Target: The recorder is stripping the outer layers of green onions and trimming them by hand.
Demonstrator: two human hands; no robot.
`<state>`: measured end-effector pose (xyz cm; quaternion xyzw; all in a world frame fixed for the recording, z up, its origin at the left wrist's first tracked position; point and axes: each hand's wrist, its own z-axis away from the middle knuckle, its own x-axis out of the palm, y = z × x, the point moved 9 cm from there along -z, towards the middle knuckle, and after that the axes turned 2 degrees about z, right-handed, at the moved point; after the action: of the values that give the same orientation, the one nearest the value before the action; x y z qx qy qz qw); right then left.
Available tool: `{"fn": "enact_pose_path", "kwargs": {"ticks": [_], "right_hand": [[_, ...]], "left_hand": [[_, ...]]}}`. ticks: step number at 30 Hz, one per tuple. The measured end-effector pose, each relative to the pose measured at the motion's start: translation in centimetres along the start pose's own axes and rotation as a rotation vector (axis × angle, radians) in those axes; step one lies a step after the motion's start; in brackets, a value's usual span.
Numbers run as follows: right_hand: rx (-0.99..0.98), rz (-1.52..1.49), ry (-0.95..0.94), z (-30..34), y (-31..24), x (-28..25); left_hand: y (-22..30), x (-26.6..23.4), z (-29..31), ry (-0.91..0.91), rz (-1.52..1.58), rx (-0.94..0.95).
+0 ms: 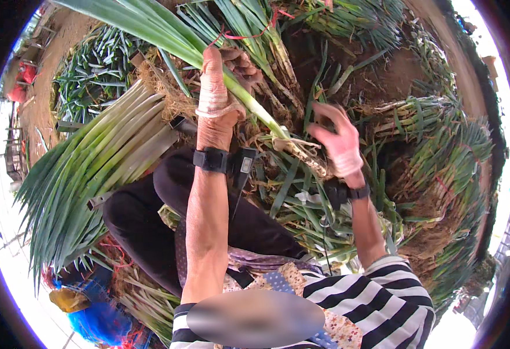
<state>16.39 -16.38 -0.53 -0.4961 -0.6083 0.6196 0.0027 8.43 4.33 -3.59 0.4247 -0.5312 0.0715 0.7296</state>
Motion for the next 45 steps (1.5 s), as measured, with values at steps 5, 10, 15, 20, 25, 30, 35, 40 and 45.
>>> {"fn": "enact_pose_path", "kwargs": {"ticks": [5,10,15,20,25,30,35,40,45], "right_hand": [[-0.114,-0.05,0.079,-4.8,-2.6,5.2],[0.111,-0.019,0.233,-6.4,1.6,9.9],[0.205,0.179,-0.001,-8.4,7.5,13.2],[0.286,-0.472,-0.019,-4.8,6.1,9.6],[0.263,-0.597,-0.112,-2.2,0.5,8.7],[0.641,-0.878,-0.213,-1.4,1.3,10.7],[0.437,-0.645,-0.586,-0.4,2.2,13.8],[0.405,-0.323,-0.869,3.1,5.7,16.8],[0.465,0.162,-0.902,10.0,14.9,15.9]], "left_hand": [[0.2,1.1,0.5,0.039,-0.174,0.086],[0.7,1.9,1.6,0.043,-0.144,0.131],[-1.3,3.5,-0.1,-0.32,0.152,-0.067],[0.5,2.6,0.2,-0.128,-0.002,-0.017],[-0.8,2.8,0.5,-0.155,0.056,-0.151],[-1.2,2.9,0.8,-0.259,0.235,-0.106],[-2.2,5.6,2.1,-0.65,0.423,-0.225],[-2.2,6.6,3.2,-0.698,0.297,-0.256],[-1.6,4.6,1.4,-0.451,0.344,-0.177]]}}
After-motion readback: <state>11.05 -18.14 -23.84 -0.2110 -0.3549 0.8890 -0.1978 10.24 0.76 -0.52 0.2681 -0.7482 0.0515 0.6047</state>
